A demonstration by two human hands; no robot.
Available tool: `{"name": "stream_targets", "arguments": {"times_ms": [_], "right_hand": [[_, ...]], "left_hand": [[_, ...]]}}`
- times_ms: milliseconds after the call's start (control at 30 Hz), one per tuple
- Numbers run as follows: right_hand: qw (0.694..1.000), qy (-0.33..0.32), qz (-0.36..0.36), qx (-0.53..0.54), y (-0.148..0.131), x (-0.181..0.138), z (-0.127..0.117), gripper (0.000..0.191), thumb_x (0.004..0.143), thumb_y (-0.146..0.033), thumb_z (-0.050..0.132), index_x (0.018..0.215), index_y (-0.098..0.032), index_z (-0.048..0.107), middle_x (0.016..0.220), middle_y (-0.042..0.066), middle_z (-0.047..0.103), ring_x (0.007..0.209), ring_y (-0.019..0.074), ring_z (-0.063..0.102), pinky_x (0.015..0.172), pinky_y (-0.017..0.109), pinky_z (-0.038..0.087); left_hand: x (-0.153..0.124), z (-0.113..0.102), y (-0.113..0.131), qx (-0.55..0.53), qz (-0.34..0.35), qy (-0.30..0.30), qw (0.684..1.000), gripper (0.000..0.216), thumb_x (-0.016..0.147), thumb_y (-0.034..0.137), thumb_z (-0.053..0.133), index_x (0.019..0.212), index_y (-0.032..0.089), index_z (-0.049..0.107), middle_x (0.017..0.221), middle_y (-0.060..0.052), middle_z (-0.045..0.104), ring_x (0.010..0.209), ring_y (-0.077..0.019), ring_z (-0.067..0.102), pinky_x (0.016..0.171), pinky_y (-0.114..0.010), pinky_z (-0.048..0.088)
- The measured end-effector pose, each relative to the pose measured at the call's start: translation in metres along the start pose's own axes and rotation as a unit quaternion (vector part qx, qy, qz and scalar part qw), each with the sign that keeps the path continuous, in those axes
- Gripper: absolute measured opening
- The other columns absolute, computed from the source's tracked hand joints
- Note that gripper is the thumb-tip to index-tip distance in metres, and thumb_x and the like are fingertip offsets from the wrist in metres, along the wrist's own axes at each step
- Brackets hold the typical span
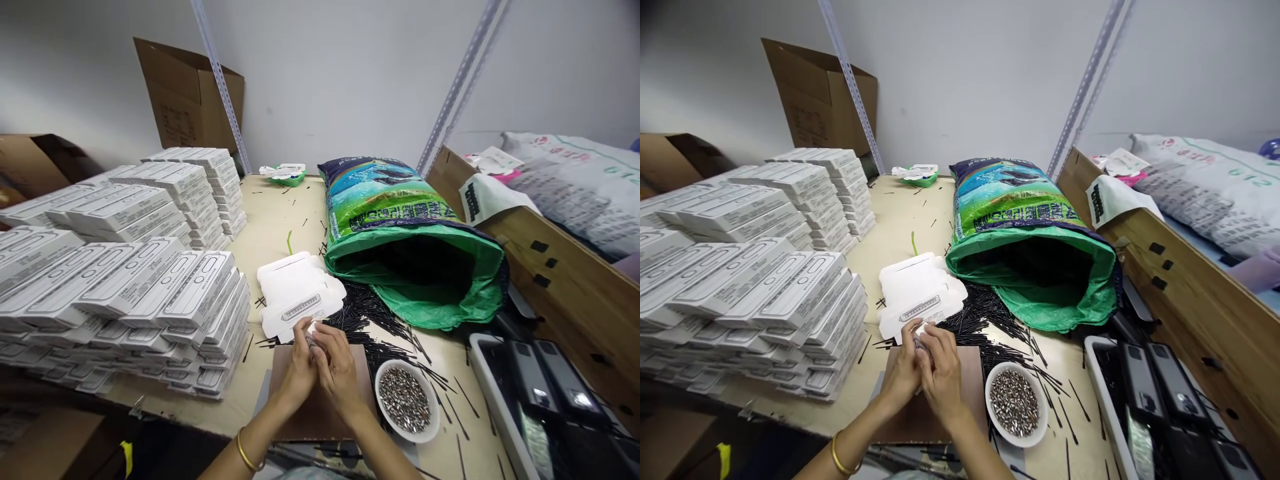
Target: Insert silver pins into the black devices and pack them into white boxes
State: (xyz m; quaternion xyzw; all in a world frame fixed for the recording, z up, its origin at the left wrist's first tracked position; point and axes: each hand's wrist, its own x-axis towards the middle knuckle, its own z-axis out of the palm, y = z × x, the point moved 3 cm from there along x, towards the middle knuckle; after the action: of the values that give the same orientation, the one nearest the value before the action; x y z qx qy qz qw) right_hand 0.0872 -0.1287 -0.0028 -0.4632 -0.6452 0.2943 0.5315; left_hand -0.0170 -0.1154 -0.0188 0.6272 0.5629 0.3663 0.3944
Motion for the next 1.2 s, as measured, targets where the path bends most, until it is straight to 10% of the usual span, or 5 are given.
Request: {"name": "stream_targets", "arguments": {"times_ms": [333,567,700,967,1200], "right_hand": [[0.964,0.075,0.212,0.140,0.033,-0.001,-0.062,0.035,0.094,-0.046,0.044,0.110,-0.017,0.054,0.108,0.010,0.061,0.100,0.0194,0.059,0.090,0.035,0.046],[0.958,0.087,0.258,0.093,0.056,-0.019,-0.093,0.037,0.091,-0.050,0.048,0.097,-0.015,0.058,0.093,0.008,0.065,0.092,0.0210,0.061,0.085,0.034,0.045],[0.957,0.078,0.270,0.078,0.061,-0.025,-0.100,0.036,0.090,-0.049,0.049,0.094,-0.015,0.060,0.093,0.008,0.066,0.093,0.0218,0.061,0.084,0.033,0.045],[0.947,0.109,0.297,0.053,0.078,-0.044,-0.118,0.035,0.090,-0.049,0.049,0.095,-0.016,0.063,0.095,0.009,0.067,0.094,0.0232,0.063,0.082,0.032,0.046],[0.940,0.114,0.322,0.009,0.089,-0.049,-0.133,0.035,0.089,-0.049,0.050,0.094,-0.017,0.064,0.098,0.010,0.066,0.092,0.0227,0.063,0.081,0.030,0.047]], "left_hand": [[0.048,-0.131,0.173,0.411,0.041,0.187,0.891,0.070,0.080,0.058,0.058,0.136,0.019,0.045,0.116,-0.014,0.049,0.100,-0.0322,0.056,0.079,-0.051,0.053],[0.086,-0.230,0.140,0.570,-0.106,0.222,0.784,0.059,0.082,0.039,0.060,0.128,0.004,0.049,0.124,-0.023,0.047,0.120,-0.0469,0.041,0.089,-0.060,0.042],[0.085,-0.165,0.125,0.467,0.119,0.292,0.827,0.054,0.086,0.038,0.049,0.130,0.008,0.049,0.123,-0.019,0.049,0.121,-0.0364,0.042,0.100,-0.054,0.038],[0.188,0.082,0.075,0.327,0.184,-0.130,0.918,0.047,0.084,0.021,0.055,0.129,0.013,0.051,0.128,-0.014,0.054,0.121,-0.0240,0.049,0.107,-0.038,0.034],[0.330,0.081,0.089,0.376,0.150,-0.087,0.910,0.058,0.091,0.042,0.048,0.134,0.003,0.044,0.135,-0.024,0.045,0.124,-0.0340,0.044,0.102,-0.041,0.034]]}}
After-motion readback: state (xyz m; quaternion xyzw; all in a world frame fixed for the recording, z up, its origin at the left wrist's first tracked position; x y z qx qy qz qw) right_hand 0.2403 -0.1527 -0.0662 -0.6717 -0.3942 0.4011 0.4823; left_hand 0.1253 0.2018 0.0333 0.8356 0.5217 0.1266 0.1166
